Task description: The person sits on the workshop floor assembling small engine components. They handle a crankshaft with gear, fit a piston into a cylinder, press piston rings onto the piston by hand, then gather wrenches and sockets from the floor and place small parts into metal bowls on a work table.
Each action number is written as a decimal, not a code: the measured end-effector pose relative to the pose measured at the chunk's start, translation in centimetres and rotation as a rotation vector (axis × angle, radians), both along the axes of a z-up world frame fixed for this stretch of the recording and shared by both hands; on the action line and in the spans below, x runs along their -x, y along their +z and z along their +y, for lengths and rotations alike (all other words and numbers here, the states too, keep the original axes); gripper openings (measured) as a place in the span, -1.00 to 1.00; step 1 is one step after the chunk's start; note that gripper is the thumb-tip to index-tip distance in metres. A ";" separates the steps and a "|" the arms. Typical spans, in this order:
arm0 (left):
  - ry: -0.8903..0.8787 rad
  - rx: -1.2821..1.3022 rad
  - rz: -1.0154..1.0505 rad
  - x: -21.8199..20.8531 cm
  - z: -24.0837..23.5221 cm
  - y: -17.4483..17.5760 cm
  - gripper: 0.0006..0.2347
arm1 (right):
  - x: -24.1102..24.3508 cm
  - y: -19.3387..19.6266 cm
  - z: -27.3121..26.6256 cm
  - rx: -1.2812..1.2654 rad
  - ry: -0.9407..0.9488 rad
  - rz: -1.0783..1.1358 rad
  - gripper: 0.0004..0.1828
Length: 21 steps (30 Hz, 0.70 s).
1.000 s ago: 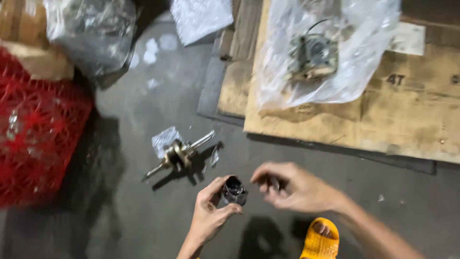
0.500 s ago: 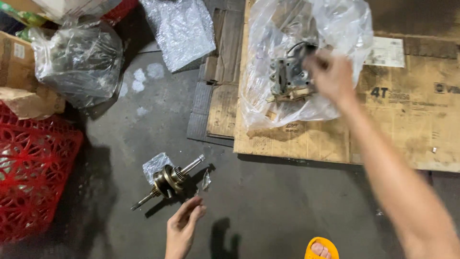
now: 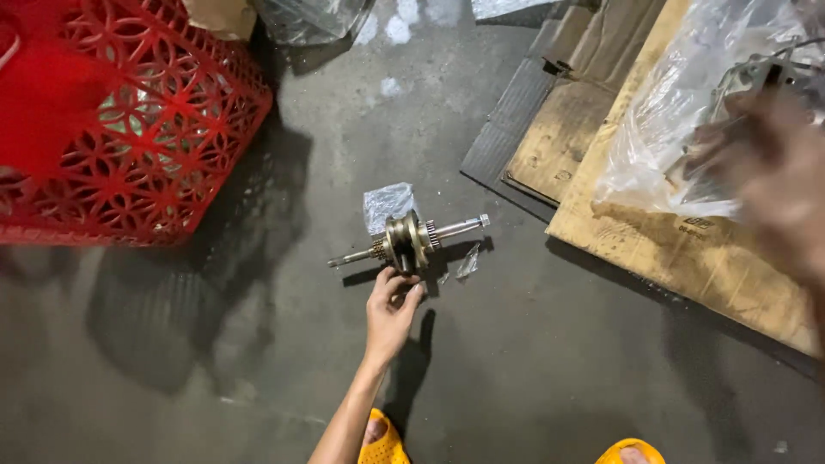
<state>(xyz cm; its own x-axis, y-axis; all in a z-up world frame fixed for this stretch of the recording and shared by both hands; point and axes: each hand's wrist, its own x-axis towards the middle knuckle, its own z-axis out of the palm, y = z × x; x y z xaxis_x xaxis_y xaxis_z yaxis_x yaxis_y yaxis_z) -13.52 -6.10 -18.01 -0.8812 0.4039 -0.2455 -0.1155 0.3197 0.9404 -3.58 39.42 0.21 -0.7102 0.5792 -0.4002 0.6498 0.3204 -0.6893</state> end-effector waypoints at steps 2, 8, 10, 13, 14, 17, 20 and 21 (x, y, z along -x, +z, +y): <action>0.053 -0.007 -0.115 -0.2 -0.4 -2.1 -0.83 | 2.2 -0.9 -9.5 0.135 -0.045 -0.112 -0.61; 0.065 -0.057 -0.097 -1.8 -1.7 -3.5 -0.82 | -0.6 -13.0 -22.6 0.225 0.308 0.055 -0.77; 0.050 -0.059 -0.079 -1.6 -2.0 -1.8 -0.80 | 0.0 -13.7 -24.7 0.334 0.245 0.084 -0.78; 0.013 -0.085 -0.058 -1.6 -2.1 3.9 -0.73 | 0.5 -14.8 -26.5 0.489 0.081 0.169 -0.79; -0.008 -0.110 -0.051 -1.4 -1.9 6.3 -0.69 | 0.9 -15.1 -26.6 0.533 -0.016 0.227 -0.78; -0.076 -0.253 0.029 -0.9 -1.6 9.3 -0.59 | 0.9 -16.0 -26.8 0.649 -0.097 0.345 -0.76; -0.006 0.001 0.162 1.0 -0.9 9.1 -0.75 | 2.6 -14.2 -26.7 0.780 -0.075 0.476 -0.71; -0.005 -0.004 0.169 2.0 -0.8 9.1 -0.75 | 3.3 -13.6 -26.8 0.776 -0.070 0.482 -0.71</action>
